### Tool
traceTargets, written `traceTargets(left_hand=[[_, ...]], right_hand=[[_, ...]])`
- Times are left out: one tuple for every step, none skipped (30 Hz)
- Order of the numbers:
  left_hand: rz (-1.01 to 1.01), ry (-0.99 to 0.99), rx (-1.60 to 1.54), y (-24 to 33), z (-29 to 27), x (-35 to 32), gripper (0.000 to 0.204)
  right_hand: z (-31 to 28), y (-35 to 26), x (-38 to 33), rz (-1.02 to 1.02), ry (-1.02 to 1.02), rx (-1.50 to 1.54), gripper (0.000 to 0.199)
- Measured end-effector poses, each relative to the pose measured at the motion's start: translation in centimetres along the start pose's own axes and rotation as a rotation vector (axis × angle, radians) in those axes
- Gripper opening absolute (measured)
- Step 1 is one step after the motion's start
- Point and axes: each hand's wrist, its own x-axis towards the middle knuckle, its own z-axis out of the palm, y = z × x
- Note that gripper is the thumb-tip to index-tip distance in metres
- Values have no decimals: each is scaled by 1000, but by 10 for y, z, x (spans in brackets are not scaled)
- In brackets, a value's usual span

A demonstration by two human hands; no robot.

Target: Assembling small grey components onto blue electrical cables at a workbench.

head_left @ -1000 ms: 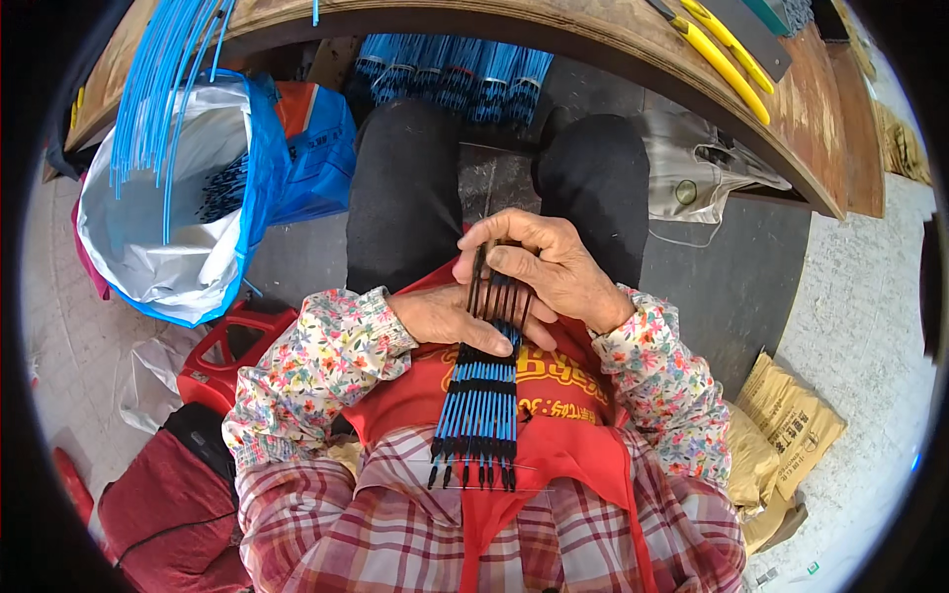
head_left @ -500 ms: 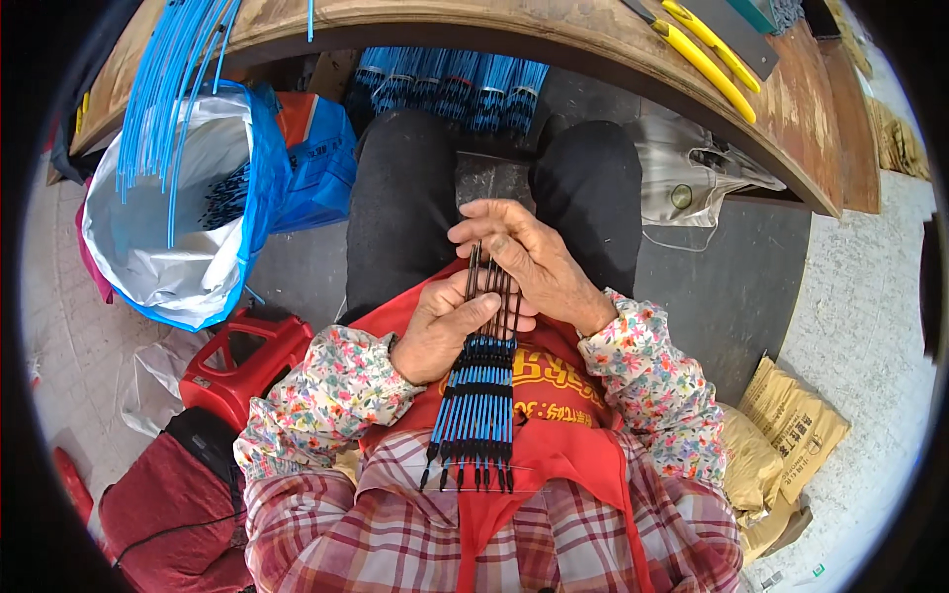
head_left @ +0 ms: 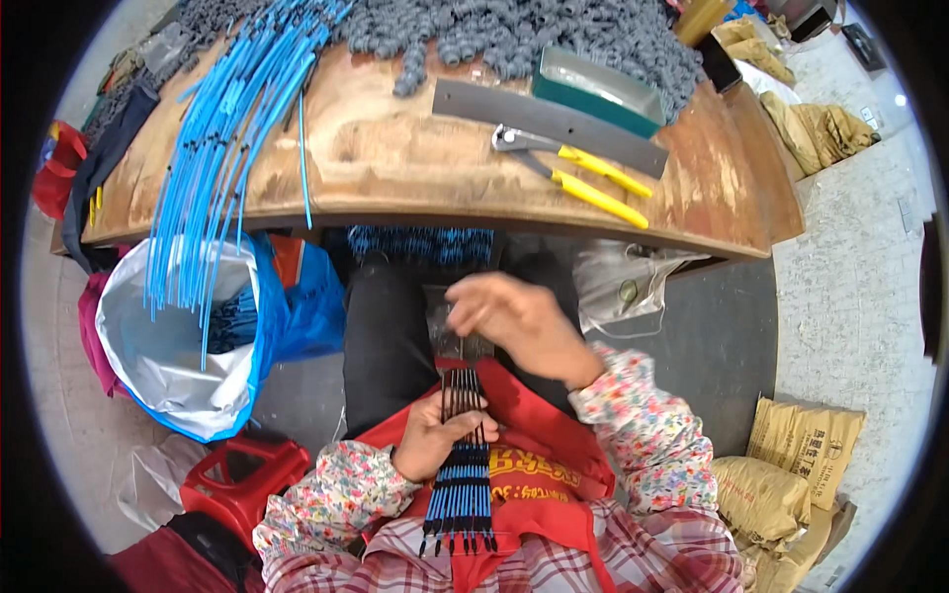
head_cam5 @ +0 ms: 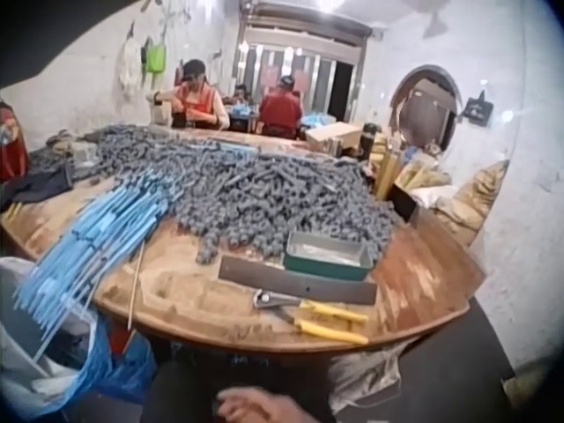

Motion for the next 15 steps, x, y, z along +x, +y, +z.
traceTargets(left_hand=[[-14, 8, -12, -1, 0, 1, 17], [-29, 19, -24, -1, -1, 1, 17], [-11, 11, -21, -1, -2, 1, 17], [-8, 17, -34, 0, -2, 0, 17], [-6, 17, -50, 0, -3, 1, 17], [-14, 6, -64, 0, -3, 2, 17], [-9, -10, -59, 0, -1, 2, 17], [-23, 1, -60, 1, 0, 2, 17], [-36, 21, -62, 3, 0, 1, 16], [-47, 40, -66, 4, 0, 1, 16], [-40, 34, -65, 6, -1, 2, 16], [-37, 51, -73, 7, -1, 0, 16], [-42, 48, -77, 8, -1, 0, 15], [-49, 44, -81, 8, 0, 0, 15], [-45, 46, -84, 7, -2, 0, 15]], right_hand=[[-13, -23, 10, -60, 89, -40, 34], [-28, -50, 22, -120, 176, -78, 28], [-42, -71, 36, -244, 273, -124, 24], [-56, -89, 52, -370, 366, -163, 21], [-73, -103, 68, -376, 436, -311, 17], [-94, -117, 81, -377, 518, -465, 15], [-121, -122, 94, -334, 540, -640, 13], [-148, -120, 106, -287, 560, -813, 12], [-172, -112, 118, -294, 564, -818, 12], [-190, -106, 128, -262, 481, -1084, 12], [-206, -97, 135, -223, 391, -1347, 12], [-209, -91, 144, -233, 382, -1345, 12], [-213, -90, 144, -172, 362, -1376, 11], [-218, -90, 142, -108, 343, -1407, 11], [-215, -91, 145, -53, 315, -1425, 10]])
